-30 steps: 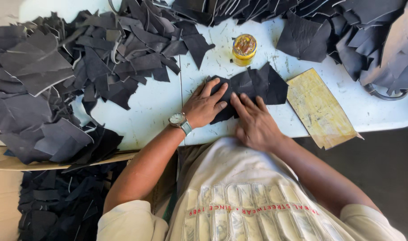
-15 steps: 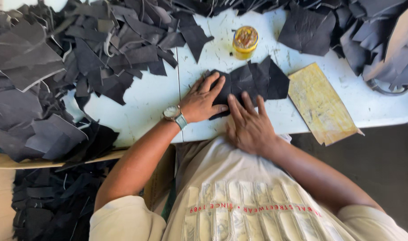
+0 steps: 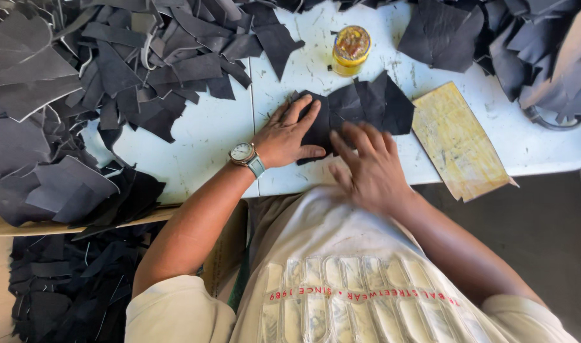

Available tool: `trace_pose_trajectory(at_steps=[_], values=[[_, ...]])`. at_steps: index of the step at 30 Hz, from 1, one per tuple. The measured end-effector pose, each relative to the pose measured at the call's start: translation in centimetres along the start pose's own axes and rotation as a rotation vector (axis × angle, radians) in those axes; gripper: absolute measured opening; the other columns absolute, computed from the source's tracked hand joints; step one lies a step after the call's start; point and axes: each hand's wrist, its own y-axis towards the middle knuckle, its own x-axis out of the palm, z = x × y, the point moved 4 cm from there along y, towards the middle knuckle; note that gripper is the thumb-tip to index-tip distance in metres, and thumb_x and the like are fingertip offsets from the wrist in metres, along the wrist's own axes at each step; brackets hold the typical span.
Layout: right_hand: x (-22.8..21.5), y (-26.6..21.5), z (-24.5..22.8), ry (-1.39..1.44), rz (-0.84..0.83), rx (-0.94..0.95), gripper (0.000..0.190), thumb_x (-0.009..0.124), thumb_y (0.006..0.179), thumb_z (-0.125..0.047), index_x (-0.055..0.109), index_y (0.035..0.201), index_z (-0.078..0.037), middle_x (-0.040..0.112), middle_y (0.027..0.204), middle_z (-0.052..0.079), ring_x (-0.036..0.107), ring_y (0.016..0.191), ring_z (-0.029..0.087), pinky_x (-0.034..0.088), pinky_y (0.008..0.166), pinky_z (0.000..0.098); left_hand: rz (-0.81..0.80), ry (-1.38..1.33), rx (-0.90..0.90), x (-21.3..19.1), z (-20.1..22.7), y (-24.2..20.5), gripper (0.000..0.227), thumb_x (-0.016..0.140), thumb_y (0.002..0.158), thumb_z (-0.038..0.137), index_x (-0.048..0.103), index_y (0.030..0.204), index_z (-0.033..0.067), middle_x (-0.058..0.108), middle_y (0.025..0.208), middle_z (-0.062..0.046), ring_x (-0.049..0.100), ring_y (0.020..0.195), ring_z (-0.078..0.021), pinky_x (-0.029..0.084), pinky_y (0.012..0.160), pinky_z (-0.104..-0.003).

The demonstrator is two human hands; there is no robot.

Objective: The person applies a yellow adhesive to the edges of black leather pieces using a small brush. They then press the pieces together to bond them, using a wooden block to apply pressure. The person also uses a pencil to mark the leather pieces during the process.

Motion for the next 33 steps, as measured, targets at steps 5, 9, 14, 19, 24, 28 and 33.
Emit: trace_pose_trajectory(at_steps=[5,9,14,19,24,28,33], values=[[2.0,3.1,0.9,-0.107,0.067,0.042,0.056,0.051,0.099,-0.045,0.059,0.142,-0.010,0.043,0.156,0.015,0.037,0.144,0.037,0.030,0.110,0.0568,-0.040,-0.035,-0.064,-1.2,0.4,0.0,0.104,0.057,0.087,0.074,0.023,0.161,0.0103,0.020,0.166,-0.018,0.021,0.150,-0.0450,0.023,0.121,-0.051],[2.8,0.1,1.9,0.058,-0.018,-0.078,0.064,0.043,0.102,-0.049,0.052,0.149,-0.006,0.038,0.163,0.014,0.029,0.153,0.039,0.025,0.119,0.0571,-0.007,-0.048,-0.049,-1.2,0.5,0.0,0.104,0.057,0.087,0.074,0.023,0.161,0.0099,0.020,0.167,-0.016,0.023,0.151,-0.0439,0.024,0.122,-0.051],[4.1,1.8,2.0,-0.047,-0.041,0.022,0.077,0.037,0.101,-0.059,0.036,0.157,-0.006,0.030,0.166,0.014,0.021,0.154,0.036,0.016,0.118,0.0615,-0.022,-0.007,-0.032,-0.7,0.1,0.1,0.104,0.059,0.087,0.072,0.023,0.161,0.0083,0.017,0.165,-0.017,0.018,0.151,-0.0442,0.022,0.121,-0.050],[4.4,8.3,2.3,-0.105,-0.123,0.157,0.084,0.033,0.098,-0.066,0.031,0.155,-0.005,0.024,0.165,0.012,0.015,0.152,0.036,0.011,0.115,0.0624,0.007,0.004,-0.028,-0.3,0.2,0.1,0.107,0.065,0.084,0.070,0.024,0.157,0.0030,0.019,0.164,-0.017,0.022,0.151,-0.0410,0.023,0.122,-0.049],[4.2,4.0,1.1,-0.113,-0.086,0.051,0.085,0.035,0.098,-0.066,0.035,0.156,-0.004,0.028,0.165,0.015,0.020,0.153,0.033,0.014,0.118,0.0603,0.011,-0.020,-0.043,-0.7,0.2,0.2,0.104,0.064,0.085,0.065,0.024,0.160,0.0050,0.020,0.165,-0.015,0.022,0.151,-0.0424,0.026,0.121,-0.048],[3.6,0.5,0.9,-0.033,-0.108,-0.024,0.076,0.036,0.101,-0.059,0.041,0.153,-0.003,0.034,0.163,0.017,0.026,0.153,0.034,0.018,0.119,0.0578,0.021,-0.016,-0.056,-0.5,0.4,-0.1,0.105,0.065,0.084,0.069,0.026,0.159,0.0076,0.021,0.164,-0.016,0.022,0.150,-0.0448,0.026,0.121,-0.049],[0.8,-2.0,1.6,0.167,-0.196,-0.112,0.062,0.050,0.102,-0.047,0.054,0.143,-0.002,0.042,0.157,0.020,0.029,0.150,0.038,0.020,0.118,0.0552,0.012,0.002,-0.008,-1.2,0.9,-0.2,0.102,0.066,0.085,0.071,0.028,0.159,0.0112,0.023,0.165,-0.016,0.022,0.150,-0.0452,0.022,0.122,-0.051]])
